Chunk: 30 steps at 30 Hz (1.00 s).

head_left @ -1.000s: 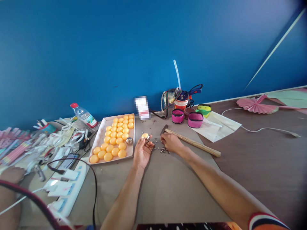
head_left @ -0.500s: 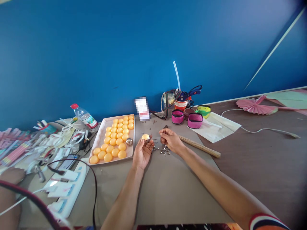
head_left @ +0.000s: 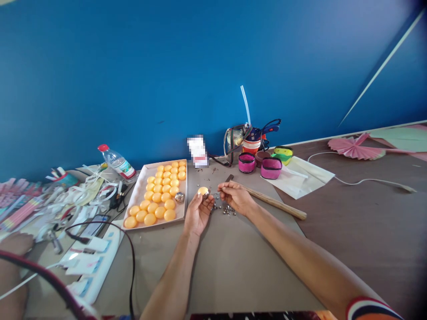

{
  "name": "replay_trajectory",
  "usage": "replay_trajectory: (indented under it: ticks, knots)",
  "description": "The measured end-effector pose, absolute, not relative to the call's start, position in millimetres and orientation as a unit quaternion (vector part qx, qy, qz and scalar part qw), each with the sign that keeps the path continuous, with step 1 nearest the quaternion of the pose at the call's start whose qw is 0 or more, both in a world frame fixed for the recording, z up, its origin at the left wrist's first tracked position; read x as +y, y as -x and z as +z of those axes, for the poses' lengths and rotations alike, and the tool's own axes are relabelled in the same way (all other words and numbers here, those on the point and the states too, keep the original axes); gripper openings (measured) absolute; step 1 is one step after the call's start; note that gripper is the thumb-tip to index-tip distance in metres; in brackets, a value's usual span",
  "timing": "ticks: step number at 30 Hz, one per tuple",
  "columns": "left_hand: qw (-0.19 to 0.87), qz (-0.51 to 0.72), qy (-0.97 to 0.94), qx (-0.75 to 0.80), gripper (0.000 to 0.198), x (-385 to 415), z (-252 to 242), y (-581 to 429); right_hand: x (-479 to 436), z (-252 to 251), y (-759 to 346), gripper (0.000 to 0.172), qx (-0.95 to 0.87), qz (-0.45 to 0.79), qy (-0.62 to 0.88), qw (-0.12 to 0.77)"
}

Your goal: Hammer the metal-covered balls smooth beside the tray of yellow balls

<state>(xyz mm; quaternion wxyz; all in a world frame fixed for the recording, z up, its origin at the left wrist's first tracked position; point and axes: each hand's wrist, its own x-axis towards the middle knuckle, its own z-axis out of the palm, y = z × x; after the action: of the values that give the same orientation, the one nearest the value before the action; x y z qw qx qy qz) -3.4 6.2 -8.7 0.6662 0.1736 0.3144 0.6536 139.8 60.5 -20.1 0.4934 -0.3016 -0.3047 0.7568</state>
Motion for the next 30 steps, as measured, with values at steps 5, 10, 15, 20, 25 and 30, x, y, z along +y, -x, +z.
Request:
replay_trajectory:
  ticks: [5, 10, 15, 20, 25, 30]
  knots:
    - [0.661, 0.646, -0.209, 0.318, 0.022, 3, -7, 2, 58, -14, -139, 0.024, -0.302, 0.767, 0.286, 0.489]
    - [0.656, 0.644, -0.212, 0.333, 0.032, 3, -8, 1, 53, -5, -141, 0.024, -0.325, 0.785, 0.241, 0.470]
    - [0.652, 0.648, -0.216, 0.330, 0.038, 5, -10, 1, 50, -3, -140, 0.024, -0.359, 0.785, 0.219, 0.455]
    - [0.647, 0.648, -0.223, 0.334, 0.039, 5, -10, 1, 48, -4, -137, 0.025, -0.374, 0.769, 0.218, 0.470]
    - [0.646, 0.649, -0.226, 0.332, 0.040, 4, -10, 0, 45, -4, -134, 0.027, -0.381, 0.757, 0.254, 0.466]
    - [0.647, 0.642, -0.229, 0.343, 0.040, 3, -9, -1, 43, 0, -133, 0.028, -0.385, 0.752, 0.266, 0.464]
